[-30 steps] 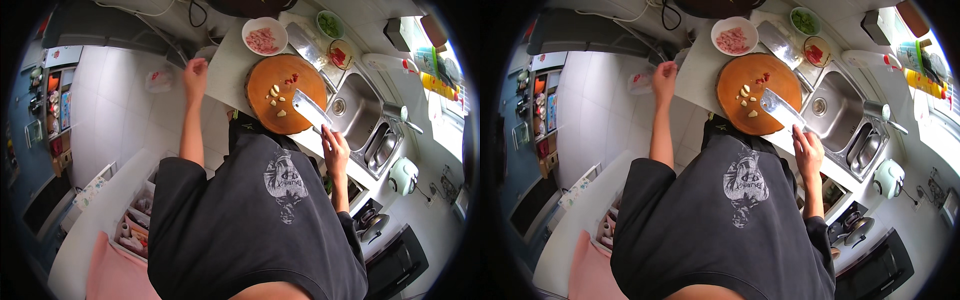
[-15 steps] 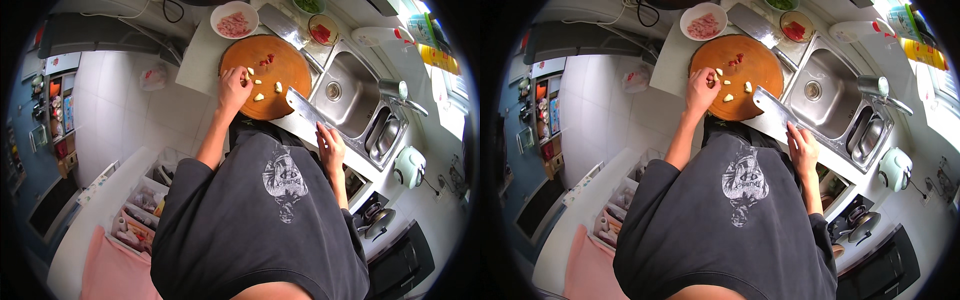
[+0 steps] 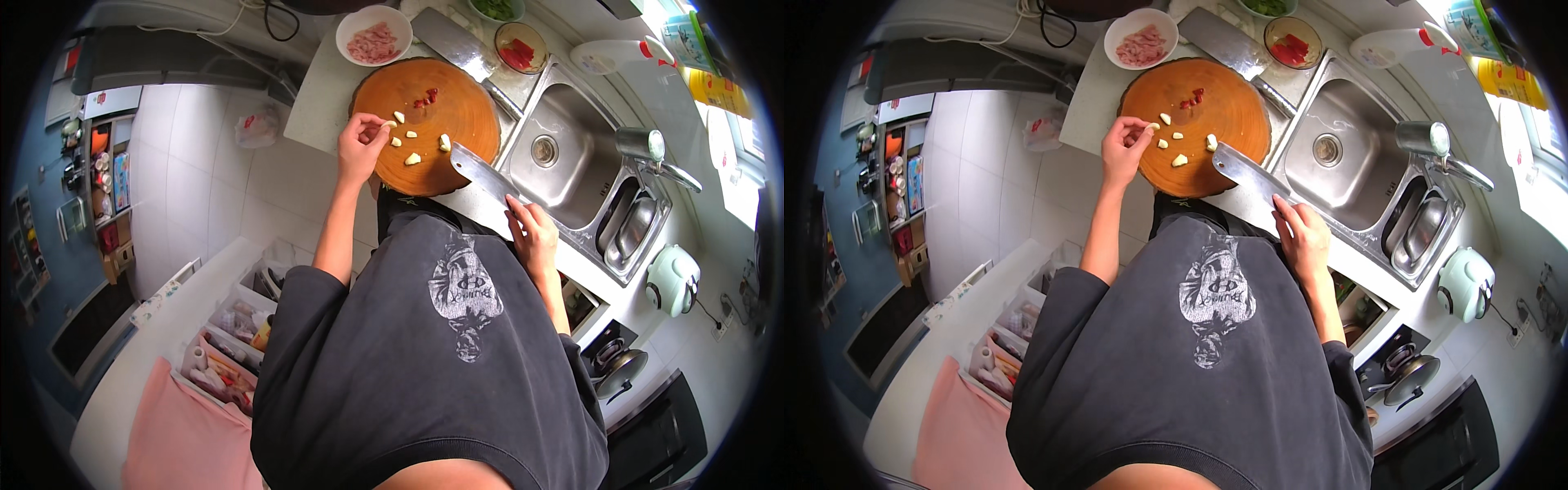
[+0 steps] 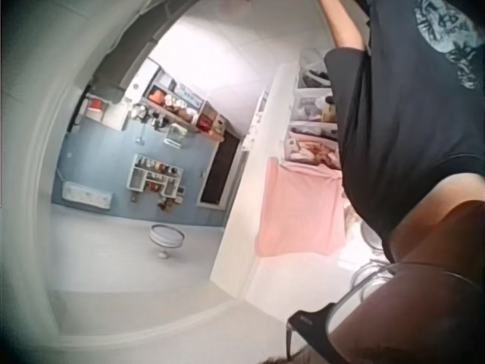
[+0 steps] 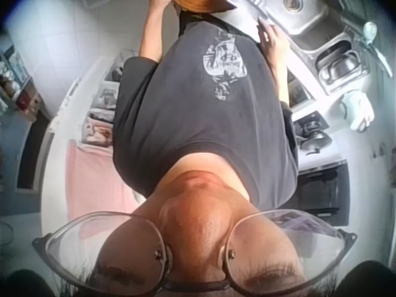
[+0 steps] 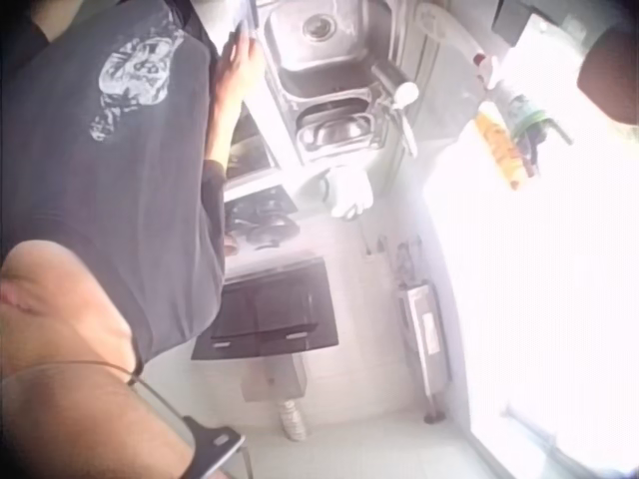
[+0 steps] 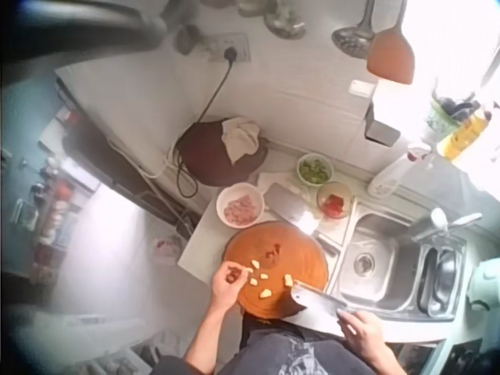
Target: The person peels garlic cloves by hand and places them on a wooden cutting board. They then use a cleaver to slice and mince the garlic into a fine paste, occasionally using chopsticks to gather the pieces.
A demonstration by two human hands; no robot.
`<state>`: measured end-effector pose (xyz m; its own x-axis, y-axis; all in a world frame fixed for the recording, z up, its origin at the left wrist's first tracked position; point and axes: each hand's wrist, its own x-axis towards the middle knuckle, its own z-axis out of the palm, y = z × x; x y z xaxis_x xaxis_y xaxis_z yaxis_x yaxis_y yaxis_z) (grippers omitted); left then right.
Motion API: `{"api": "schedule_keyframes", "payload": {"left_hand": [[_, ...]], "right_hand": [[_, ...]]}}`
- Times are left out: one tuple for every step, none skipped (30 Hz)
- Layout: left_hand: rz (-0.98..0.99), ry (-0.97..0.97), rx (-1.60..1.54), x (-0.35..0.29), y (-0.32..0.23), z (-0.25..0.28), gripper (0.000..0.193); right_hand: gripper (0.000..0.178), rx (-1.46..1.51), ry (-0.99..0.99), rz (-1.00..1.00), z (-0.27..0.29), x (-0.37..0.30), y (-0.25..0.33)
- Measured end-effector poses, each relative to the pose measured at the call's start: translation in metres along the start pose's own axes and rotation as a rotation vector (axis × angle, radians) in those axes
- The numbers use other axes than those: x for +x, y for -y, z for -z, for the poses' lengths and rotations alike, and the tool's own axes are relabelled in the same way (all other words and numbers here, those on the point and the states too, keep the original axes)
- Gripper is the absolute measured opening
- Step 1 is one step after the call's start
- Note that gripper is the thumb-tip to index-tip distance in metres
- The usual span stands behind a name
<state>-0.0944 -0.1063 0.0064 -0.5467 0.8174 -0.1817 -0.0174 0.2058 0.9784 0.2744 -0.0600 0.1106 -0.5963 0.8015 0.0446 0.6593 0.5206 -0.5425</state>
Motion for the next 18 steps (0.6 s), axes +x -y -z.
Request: {"api": "schedule_keyframes", "payload": {"left_hand": [[0.011, -0.009, -0.035, 0.000, -0.001, 0.000, 0.012], [0.004, -0.020, -0.015, 0.001, 0.000, 0.000, 0.011], [-0.002, -0.030, 0.006, 0.002, 0.003, -0.001, 0.011], [-0.008, -0.040, 0.025, 0.002, 0.005, -0.002, 0.011], [-0.004, -0.044, 0.060, 0.003, 0.008, -0.001, 0.011], [-0.001, -0.048, 0.096, 0.003, 0.010, -0.001, 0.011], [0.003, -0.049, 0.131, 0.004, 0.011, -0.001, 0.012], [-0.005, -0.058, 0.158, 0.005, 0.012, -0.002, 0.012], [-0.013, -0.066, 0.186, 0.005, 0.013, -0.003, 0.013], [-0.021, -0.073, 0.214, 0.006, 0.009, -0.004, 0.014], [-0.055, -0.075, 0.261, 0.005, 0.006, -0.006, 0.014], [-0.090, -0.077, 0.307, 0.003, 0.002, -0.009, 0.015], [-0.124, -0.080, 0.355, 0.001, -0.006, -0.012, 0.016], [-0.164, -0.079, 0.418, -0.001, -0.012, -0.016, 0.017], [-0.204, -0.078, 0.482, -0.004, -0.017, -0.022, 0.018], [-0.244, -0.077, 0.545, -0.005, -0.019, -0.026, 0.020], [-0.284, -0.126, 0.603, -0.005, -0.017, -0.030, 0.020], [-0.323, -0.176, 0.661, -0.006, -0.011, -0.034, 0.021]], "right_hand": [[0.037, 0.001, 0.006, 0.000, 0.001, 0.002, -0.001], [0.036, 0.003, 0.006, -0.001, 0.002, 0.005, -0.002], [0.036, 0.005, 0.005, -0.003, 0.002, 0.008, -0.002], [0.036, 0.005, 0.005, -0.005, 0.004, 0.010, -0.002], [0.036, 0.005, 0.009, -0.004, 0.005, 0.013, -0.002], [0.035, 0.004, 0.012, -0.004, 0.005, 0.015, -0.003], [0.035, 0.002, 0.015, -0.004, 0.007, 0.017, -0.003], [0.035, 0.002, 0.016, -0.004, 0.008, 0.019, -0.003], [0.035, 0.001, 0.017, -0.004, 0.008, 0.021, -0.003], [0.035, 0.001, 0.018, -0.006, 0.009, 0.022, -0.003], [0.035, 0.000, 0.021, -0.013, 0.008, 0.023, -0.004], [0.035, -0.001, 0.024, -0.020, 0.006, 0.022, -0.005], [0.035, 0.000, 0.027, -0.027, 0.006, 0.023, -0.005], [0.035, 0.025, 0.042, -0.051, 0.005, 0.026, -0.004], [0.035, 0.049, 0.057, -0.075, 0.004, 0.031, 0.000], [0.035, 0.074, 0.071, -0.099, 0.002, 0.036, 0.005], [0.035, 0.089, 0.077, -0.099, -0.001, 0.039, 0.009], [0.034, 0.104, 0.083, -0.098, -0.004, 0.043, 0.011]]}}
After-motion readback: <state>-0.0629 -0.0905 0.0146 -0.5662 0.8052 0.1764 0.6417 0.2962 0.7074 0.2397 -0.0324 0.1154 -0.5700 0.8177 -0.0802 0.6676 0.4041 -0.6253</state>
